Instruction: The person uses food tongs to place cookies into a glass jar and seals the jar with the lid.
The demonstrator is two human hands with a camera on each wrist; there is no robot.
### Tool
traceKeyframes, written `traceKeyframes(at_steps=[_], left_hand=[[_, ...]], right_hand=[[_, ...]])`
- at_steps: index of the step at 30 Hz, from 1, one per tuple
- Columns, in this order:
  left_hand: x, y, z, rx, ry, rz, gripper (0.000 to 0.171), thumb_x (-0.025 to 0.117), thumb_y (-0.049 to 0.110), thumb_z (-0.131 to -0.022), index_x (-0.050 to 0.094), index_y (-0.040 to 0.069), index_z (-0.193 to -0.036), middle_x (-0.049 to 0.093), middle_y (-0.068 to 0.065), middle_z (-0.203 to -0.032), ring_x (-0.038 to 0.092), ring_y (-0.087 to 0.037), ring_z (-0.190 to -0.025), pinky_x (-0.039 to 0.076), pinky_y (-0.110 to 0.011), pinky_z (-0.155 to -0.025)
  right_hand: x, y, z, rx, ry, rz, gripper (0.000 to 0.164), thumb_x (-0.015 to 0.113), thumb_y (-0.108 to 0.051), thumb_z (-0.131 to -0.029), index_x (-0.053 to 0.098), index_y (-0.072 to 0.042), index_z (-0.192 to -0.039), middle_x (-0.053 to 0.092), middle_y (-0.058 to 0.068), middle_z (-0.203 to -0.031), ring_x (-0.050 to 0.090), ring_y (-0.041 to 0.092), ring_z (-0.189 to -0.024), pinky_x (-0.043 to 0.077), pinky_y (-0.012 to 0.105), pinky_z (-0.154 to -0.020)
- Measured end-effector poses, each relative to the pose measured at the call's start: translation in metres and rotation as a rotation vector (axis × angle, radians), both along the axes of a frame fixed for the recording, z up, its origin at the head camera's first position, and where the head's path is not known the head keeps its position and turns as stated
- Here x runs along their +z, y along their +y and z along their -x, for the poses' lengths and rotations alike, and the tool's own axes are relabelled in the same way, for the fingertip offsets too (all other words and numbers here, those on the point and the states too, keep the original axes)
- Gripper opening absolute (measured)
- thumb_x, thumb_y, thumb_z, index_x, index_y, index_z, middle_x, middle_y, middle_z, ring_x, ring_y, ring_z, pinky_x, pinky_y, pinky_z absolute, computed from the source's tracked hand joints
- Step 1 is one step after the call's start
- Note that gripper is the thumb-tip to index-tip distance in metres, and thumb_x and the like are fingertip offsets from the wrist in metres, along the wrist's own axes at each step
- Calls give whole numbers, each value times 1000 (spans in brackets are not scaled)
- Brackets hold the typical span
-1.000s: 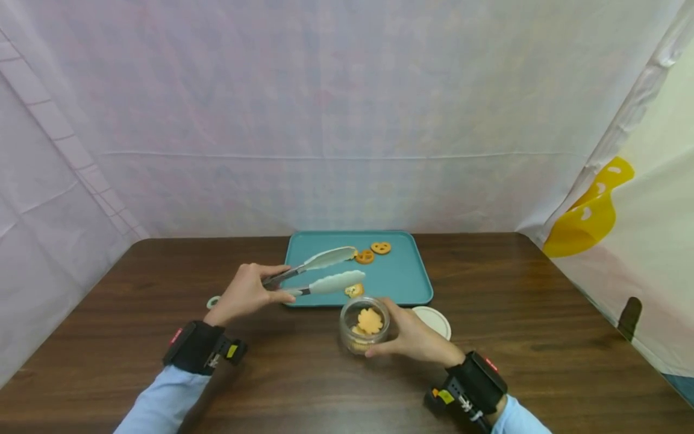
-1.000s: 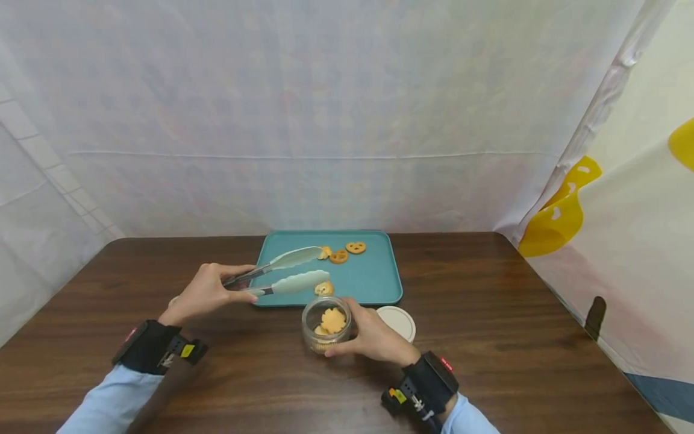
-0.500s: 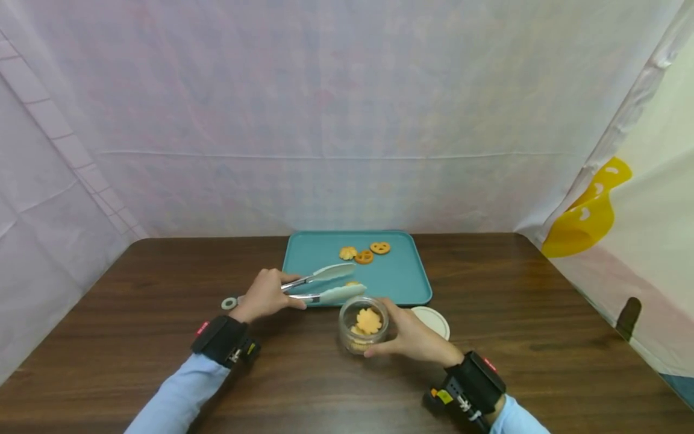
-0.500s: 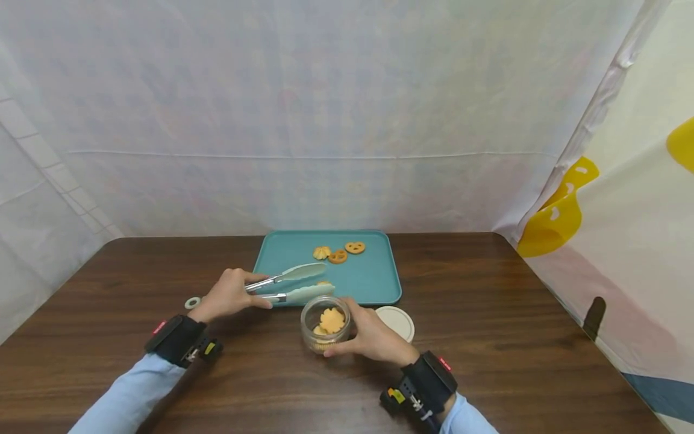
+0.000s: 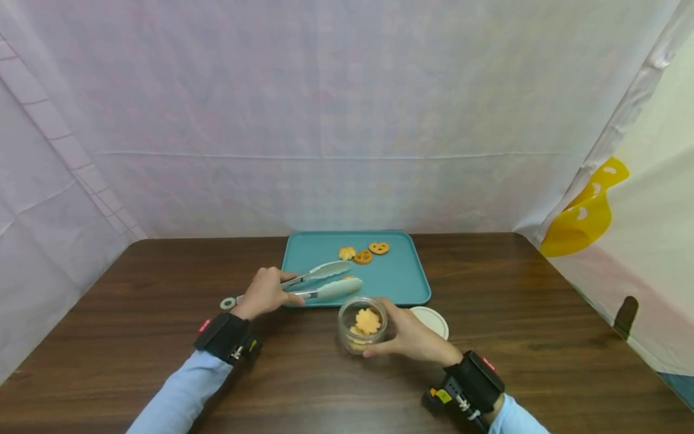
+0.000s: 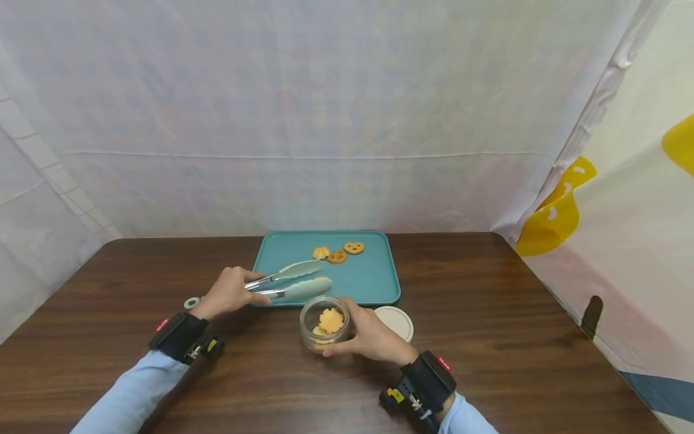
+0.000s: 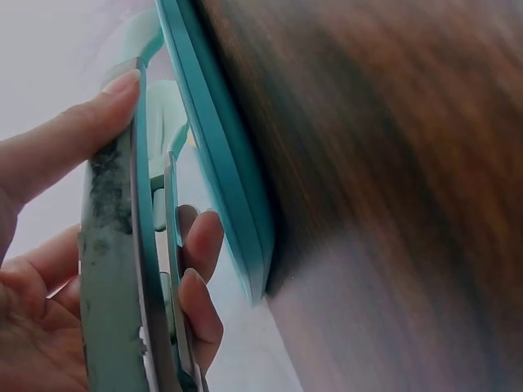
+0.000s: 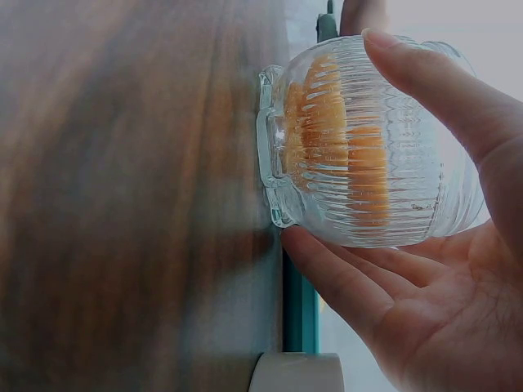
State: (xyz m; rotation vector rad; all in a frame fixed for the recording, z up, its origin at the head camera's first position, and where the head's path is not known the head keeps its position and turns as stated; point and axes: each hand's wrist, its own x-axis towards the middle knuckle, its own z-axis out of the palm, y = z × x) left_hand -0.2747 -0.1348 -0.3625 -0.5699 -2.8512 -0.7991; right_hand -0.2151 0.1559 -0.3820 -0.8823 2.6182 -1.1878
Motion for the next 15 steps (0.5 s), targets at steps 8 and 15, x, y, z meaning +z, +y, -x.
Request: traceKeyframes(at_steps=[8,15], left_hand=[[1,-3,1,28,3,-5,60,81,34,-58,65,4,-108,65,-20,-94,58,-22,-75,39,-26,-61],[-1,-3,1,20,-50,21,63,81,35,-59,64,4,-110,62,-20,-104,59,-30,-92,47,-37,-75]], right_hand=[[-1,-1,0,-2,18,-12,83,73,-44,-67,33,-14,-133,53,3,-120,53,15,-105,45,29,-82],[-1,-1,0,-13,33,-30,84,73,-45,-67,33,-15,-134,52,2,-120,53,14,-105,45,30,-82]])
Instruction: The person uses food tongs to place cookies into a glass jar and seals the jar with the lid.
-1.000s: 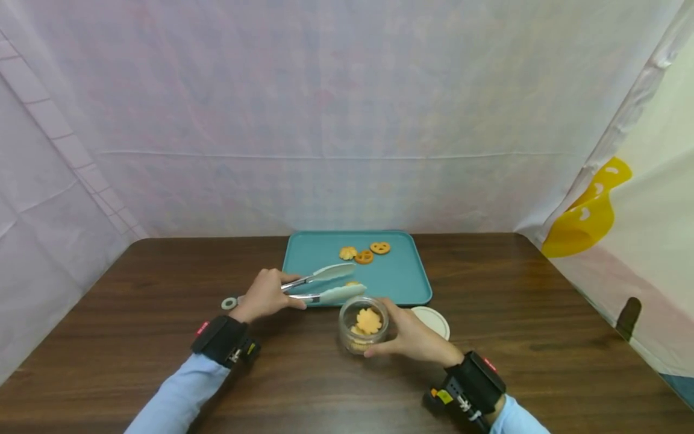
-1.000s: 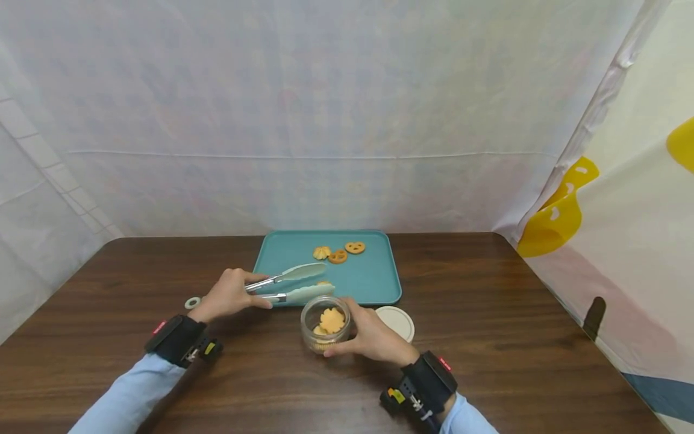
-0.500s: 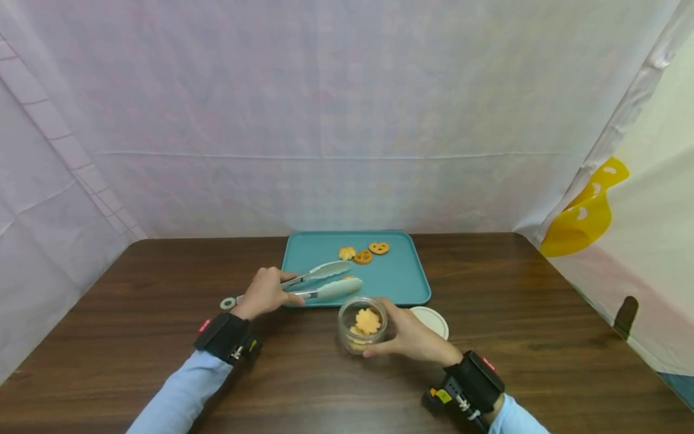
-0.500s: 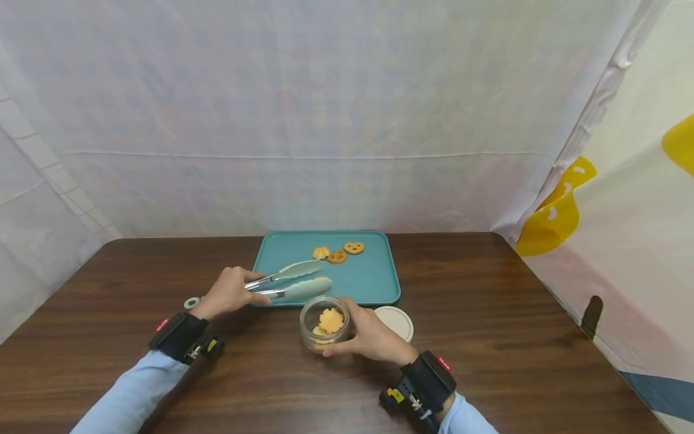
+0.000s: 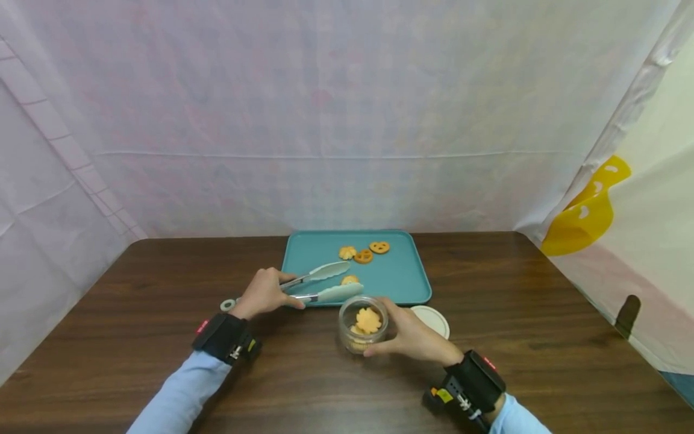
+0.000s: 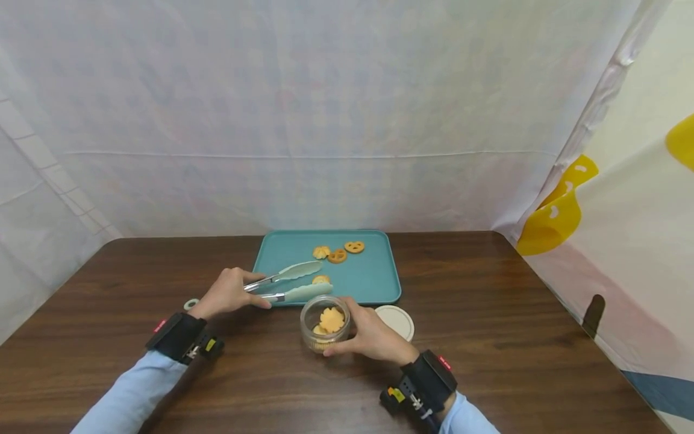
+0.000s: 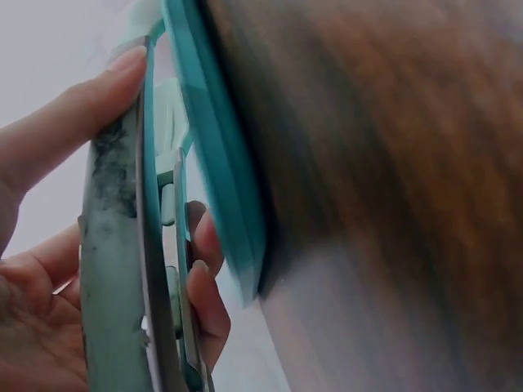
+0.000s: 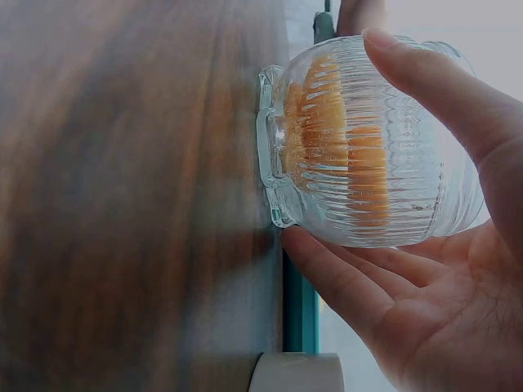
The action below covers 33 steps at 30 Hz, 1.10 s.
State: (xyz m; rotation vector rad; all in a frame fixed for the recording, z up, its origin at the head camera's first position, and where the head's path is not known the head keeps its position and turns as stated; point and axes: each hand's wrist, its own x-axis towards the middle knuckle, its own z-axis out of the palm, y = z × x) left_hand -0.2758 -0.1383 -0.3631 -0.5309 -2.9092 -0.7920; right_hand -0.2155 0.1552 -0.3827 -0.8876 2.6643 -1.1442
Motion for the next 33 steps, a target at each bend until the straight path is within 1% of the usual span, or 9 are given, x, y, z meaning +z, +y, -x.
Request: traceKeyframes(at_steps=[3,8,15,21,25,31,33], left_hand=[[-1,0,0,10,-26,6,63,81,34,-59,63,4,-111,61,-20,-106,59,-30,-93,47,-38,-75],[1,1,1,19,-39,12,61,81,33,-60,63,4,-111,61,-20,-107,59,-26,-90,46,-34,-73],[-1,2,2,27,-2,17,59,81,32,-59,65,1,-107,63,-20,-102,59,-30,-88,47,-36,-72],[-3,3,0,27,20,-9,54,81,29,-60,67,2,-104,65,-19,-98,60,-28,-82,46,-30,-65],[-3,3,-1,28,25,-15,52,81,28,-61,67,2,-104,65,-19,-96,60,-26,-79,45,-28,-63],[-4,3,-2,24,41,-14,51,81,29,-61,68,2,-103,66,-17,-94,59,-21,-74,44,-27,-61],[-4,4,-3,21,36,-20,51,81,29,-61,67,2,-103,67,-17,-92,57,-18,-69,43,-26,-59]], right_hand=[[1,0,0,6,3,2,83,73,-45,-67,34,-15,-133,53,2,-119,53,15,-105,45,30,-82],[1,0,-1,10,1,10,83,73,-44,-67,33,-14,-133,53,2,-120,53,15,-105,45,29,-83],[1,0,0,0,12,3,84,73,-46,-66,33,-14,-134,53,3,-121,52,15,-107,44,30,-85],[0,1,0,17,16,20,84,72,-44,-68,33,-11,-134,53,6,-120,53,18,-106,45,29,-82],[-2,0,0,16,13,19,84,72,-45,-67,33,-13,-134,53,5,-120,53,17,-105,45,28,-82],[-3,1,1,17,29,12,83,72,-45,-68,33,-12,-133,53,6,-120,53,18,-105,44,31,-83],[-2,1,1,24,5,28,82,72,-43,-68,33,-12,-134,52,6,-121,53,19,-105,45,30,-82]])
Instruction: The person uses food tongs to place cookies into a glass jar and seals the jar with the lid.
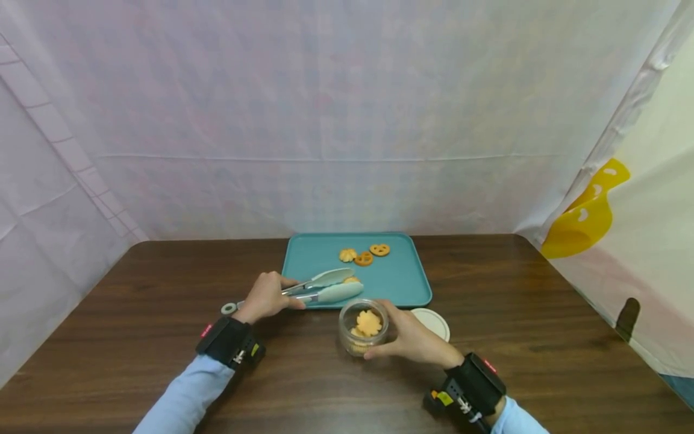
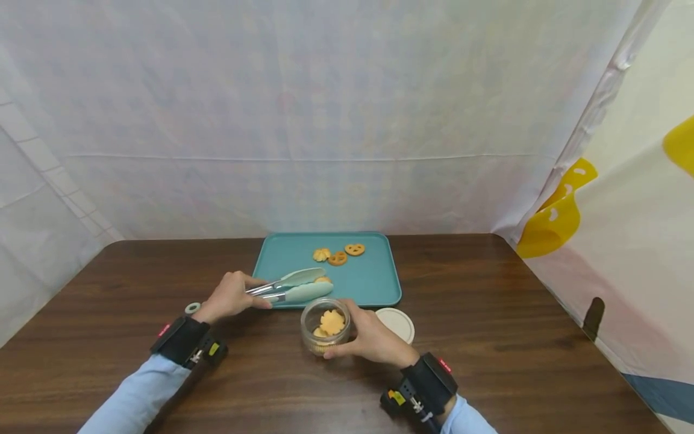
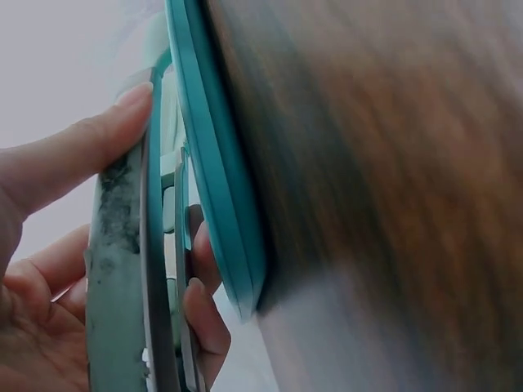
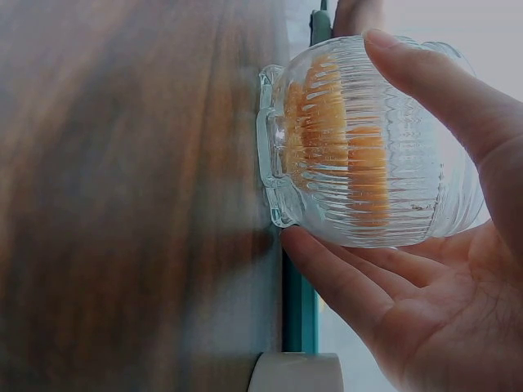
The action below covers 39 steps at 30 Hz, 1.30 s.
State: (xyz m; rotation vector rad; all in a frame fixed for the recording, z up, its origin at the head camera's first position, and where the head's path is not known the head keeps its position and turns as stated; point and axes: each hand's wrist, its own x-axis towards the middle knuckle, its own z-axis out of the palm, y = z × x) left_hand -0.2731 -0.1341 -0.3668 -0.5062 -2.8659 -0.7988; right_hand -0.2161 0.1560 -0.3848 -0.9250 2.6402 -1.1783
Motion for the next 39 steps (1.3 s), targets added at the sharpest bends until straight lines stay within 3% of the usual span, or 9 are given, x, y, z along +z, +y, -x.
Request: traceKeyframes(at_steps=[7,10,13,17,21,28,32,35,39], left_hand=[[6,-1,-5,-21,-11,-71,51,80,28,-63,67,1,-104,67,-16,-87,45,-12,-59,36,-22,-53],[10,-6,-8,-52,-13,-111,50,78,26,-65,65,2,-107,66,-13,-71,32,-10,-50,28,-21,-48],[12,-11,-11,-94,-17,-140,52,77,26,-67,63,2,-111,50,-4,-49,17,-9,-46,20,-22,-45],[15,-17,-14,-150,0,-157,53,75,28,-69,61,2,-113,35,0,-41,10,-9,-47,18,-23,-45],[17,-20,-16,-192,27,-154,54,74,30,-69,61,2,-114,44,0,-46,11,-8,-48,18,-23,-46],[21,-22,-20,-243,31,-168,54,74,31,-69,62,4,-114,67,-12,-86,32,-8,-52,30,-26,-53],[25,-22,-22,-265,23,-170,55,74,34,-68,62,6,-114,66,-7,-76,34,-8,-54,32,-28,-56],[27,-23,-25,-276,22,-165,55,74,35,-68,62,8,-115,55,0,-56,27,-7,-52,30,-26,-55],[28,-24,-27,-289,38,-174,54,74,34,-67,63,8,-113,44,5,-49,24,-5,-51,29,-24,-53]], right_hand=[[0,0,-1,6,-64,17,82,73,-42,-69,31,-16,-134,51,4,-121,52,18,-106,46,26,-80],[0,0,-1,0,-50,2,83,72,-43,-69,30,-15,-135,51,3,-122,52,18,-106,45,29,-82],[0,0,-1,-2,-34,-7,83,71,-43,-70,30,-14,-136,51,4,-122,52,18,-106,44,30,-83],[0,0,-1,-6,-26,-13,83,71,-44,-69,31,-15,-135,52,3,-121,52,17,-106,44,31,-84],[1,0,-1,-4,-31,-11,82,71,-43,-70,31,-15,-135,52,4,-121,52,18,-106,44,31,-83],[1,0,-1,-6,-27,-23,83,71,-44,-70,30,-15,-136,51,4,-122,52,18,-106,44,32,-84],[0,0,-1,-15,4,-42,84,71,-45,-69,31,-12,-135,52,7,-121,52,19,-106,43,35,-84],[0,0,-1,-25,28,-57,86,71,-47,-68,32,-9,-135,52,9,-122,52,20,-107,42,37,-85],[-1,0,-1,-36,39,-66,88,71,-48,-67,32,-8,-135,51,10,-123,51,21,-108,42,39,-86]])
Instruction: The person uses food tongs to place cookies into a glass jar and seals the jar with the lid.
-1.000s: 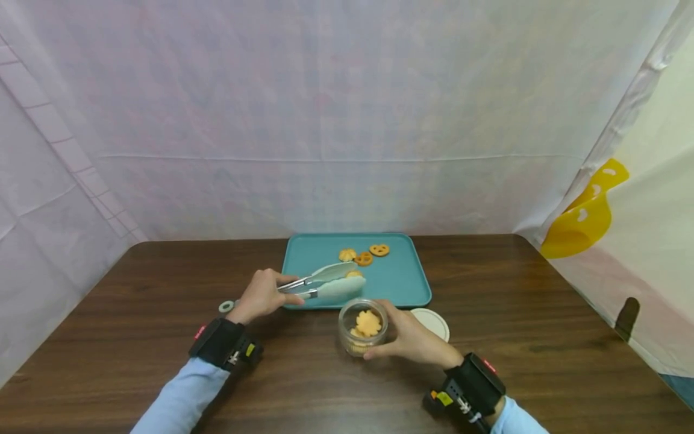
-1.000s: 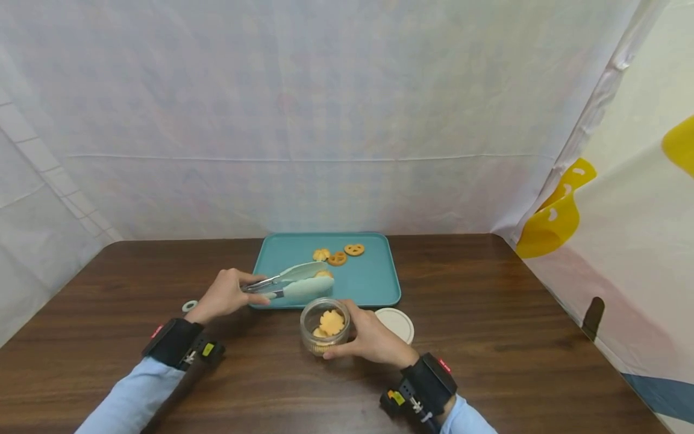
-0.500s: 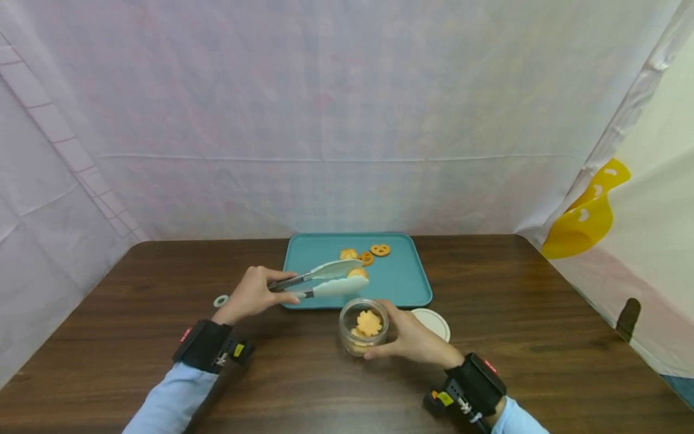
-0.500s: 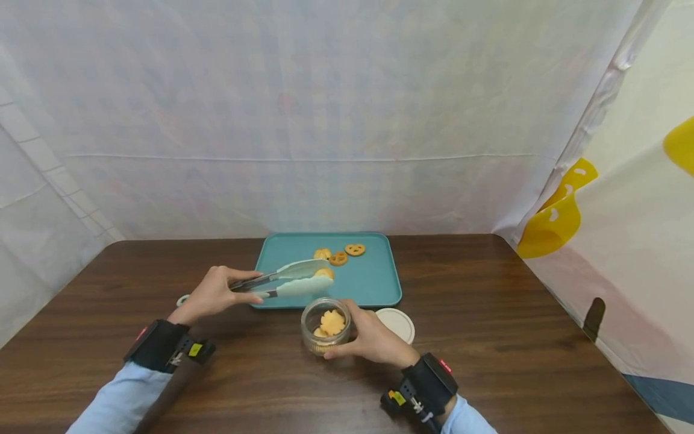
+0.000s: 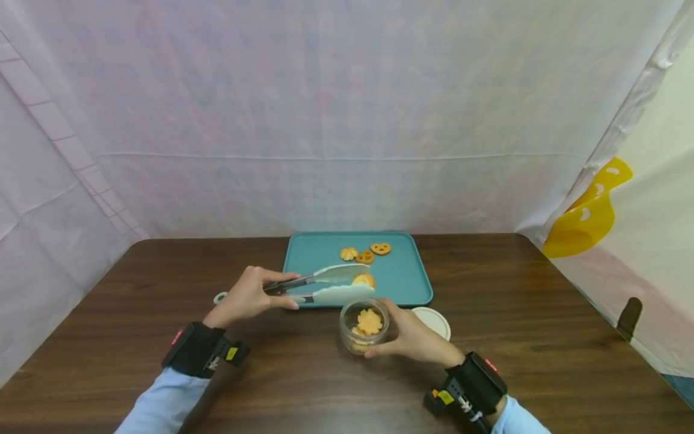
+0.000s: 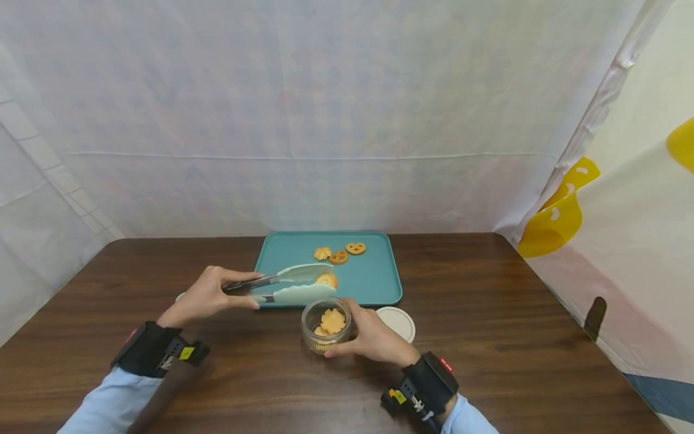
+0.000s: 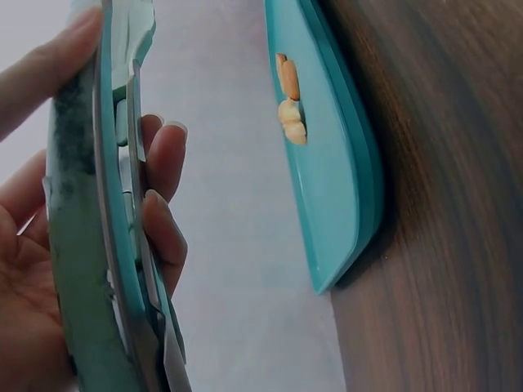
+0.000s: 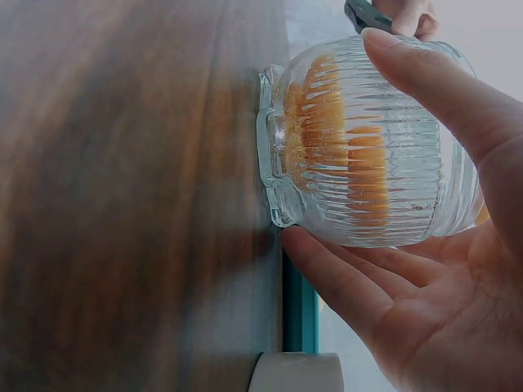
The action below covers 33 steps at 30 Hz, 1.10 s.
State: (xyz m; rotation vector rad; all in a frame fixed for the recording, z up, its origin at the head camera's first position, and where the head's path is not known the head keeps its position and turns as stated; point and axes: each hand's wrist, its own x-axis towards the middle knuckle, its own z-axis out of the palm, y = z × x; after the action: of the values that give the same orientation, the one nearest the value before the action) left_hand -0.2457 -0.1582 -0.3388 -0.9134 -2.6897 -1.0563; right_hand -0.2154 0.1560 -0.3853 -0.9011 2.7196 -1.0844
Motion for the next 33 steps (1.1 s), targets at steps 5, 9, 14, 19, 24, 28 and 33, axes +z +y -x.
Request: traceKeyframes(at_steps=[5,9,14,19,24,28,33], left_hand=[[1,-2,-2,-16,18,-13,53,75,34,-67,63,8,-113,60,1,-63,34,-6,-56,33,-24,-57],[2,-4,-5,-28,19,-24,53,75,33,-67,63,7,-113,66,-2,-75,37,-6,-56,34,-24,-56],[2,-6,-7,-73,1,-48,55,74,32,-68,62,5,-114,68,-11,-91,56,-4,-63,42,-22,-56],[-2,-8,-10,-118,-19,-68,55,73,33,-69,61,3,-114,65,-14,-100,63,-8,-74,50,-23,-64],[-4,-9,-11,-137,-14,-72,54,74,32,-69,62,3,-113,67,-13,-96,61,-6,-72,49,-24,-62],[-7,-9,-12,-160,-22,-75,53,73,31,-70,62,3,-113,67,-12,-90,59,-6,-69,47,-24,-59],[-10,-8,-11,-191,-22,-66,52,72,31,-71,61,3,-114,67,-7,-82,57,-7,-66,44,-24,-57]], right_hand=[[-1,0,1,6,39,2,87,72,-46,-68,32,-6,-134,52,11,-121,52,23,-106,43,39,-84],[-1,0,1,3,43,-5,88,71,-48,-68,32,-5,-133,52,14,-122,52,23,-106,43,40,-84],[1,0,1,-4,12,2,87,72,-48,-67,32,-8,-134,51,10,-124,51,20,-108,41,39,-87],[1,-1,1,4,5,8,85,73,-46,-66,33,-11,-133,51,7,-123,51,17,-108,42,36,-87],[1,0,1,8,7,5,86,72,-47,-67,33,-8,-133,53,7,-119,53,17,-105,43,36,-85],[0,0,2,10,-2,5,86,71,-47,-68,32,-8,-133,53,8,-120,53,18,-105,43,36,-85],[-1,0,2,16,-15,11,84,71,-46,-68,33,-7,-133,53,7,-119,53,18,-104,43,37,-84]])
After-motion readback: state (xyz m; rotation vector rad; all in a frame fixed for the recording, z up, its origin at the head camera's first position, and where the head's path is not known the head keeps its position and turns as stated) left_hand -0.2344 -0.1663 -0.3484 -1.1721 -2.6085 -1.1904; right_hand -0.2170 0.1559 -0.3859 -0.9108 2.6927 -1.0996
